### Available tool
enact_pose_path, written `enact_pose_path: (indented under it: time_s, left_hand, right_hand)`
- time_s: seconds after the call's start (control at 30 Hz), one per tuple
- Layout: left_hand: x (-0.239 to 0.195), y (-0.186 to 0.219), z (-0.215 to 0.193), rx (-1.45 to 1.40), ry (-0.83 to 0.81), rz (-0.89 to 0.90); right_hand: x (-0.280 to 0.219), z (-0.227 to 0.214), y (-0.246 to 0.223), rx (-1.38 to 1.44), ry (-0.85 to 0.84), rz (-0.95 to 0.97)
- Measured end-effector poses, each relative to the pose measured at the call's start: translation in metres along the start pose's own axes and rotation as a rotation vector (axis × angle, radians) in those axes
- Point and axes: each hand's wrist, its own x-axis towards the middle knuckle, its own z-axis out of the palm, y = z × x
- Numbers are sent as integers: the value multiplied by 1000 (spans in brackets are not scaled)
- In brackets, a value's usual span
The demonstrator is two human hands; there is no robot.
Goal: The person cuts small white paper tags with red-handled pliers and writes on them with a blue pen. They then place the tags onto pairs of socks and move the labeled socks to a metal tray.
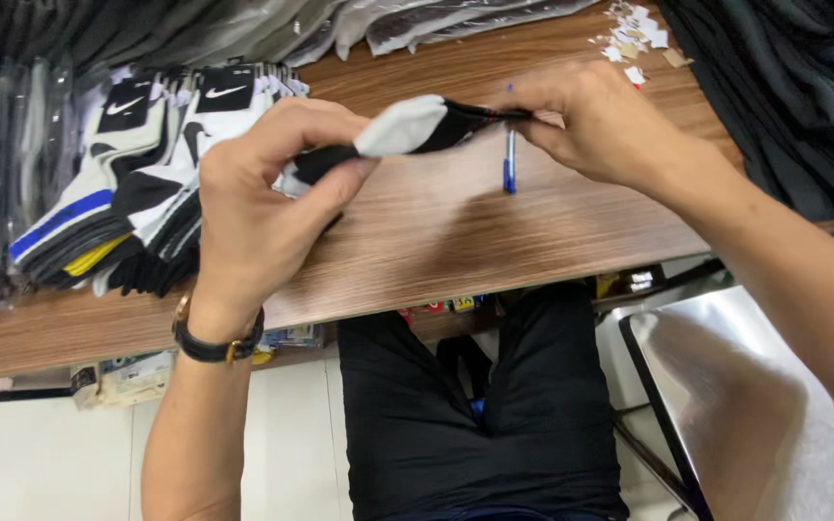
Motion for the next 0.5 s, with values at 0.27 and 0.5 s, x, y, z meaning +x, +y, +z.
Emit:
enact_pose_path:
  time_s: [0.27,0.5]
  left_hand:
    - [-64,-25,36,379,-391,29]
    - [-81,-58,56,398,-384,24]
  right_hand:
    - [37,66,33,-156,106,-176]
    - [25,90,27,-54,93,-151]
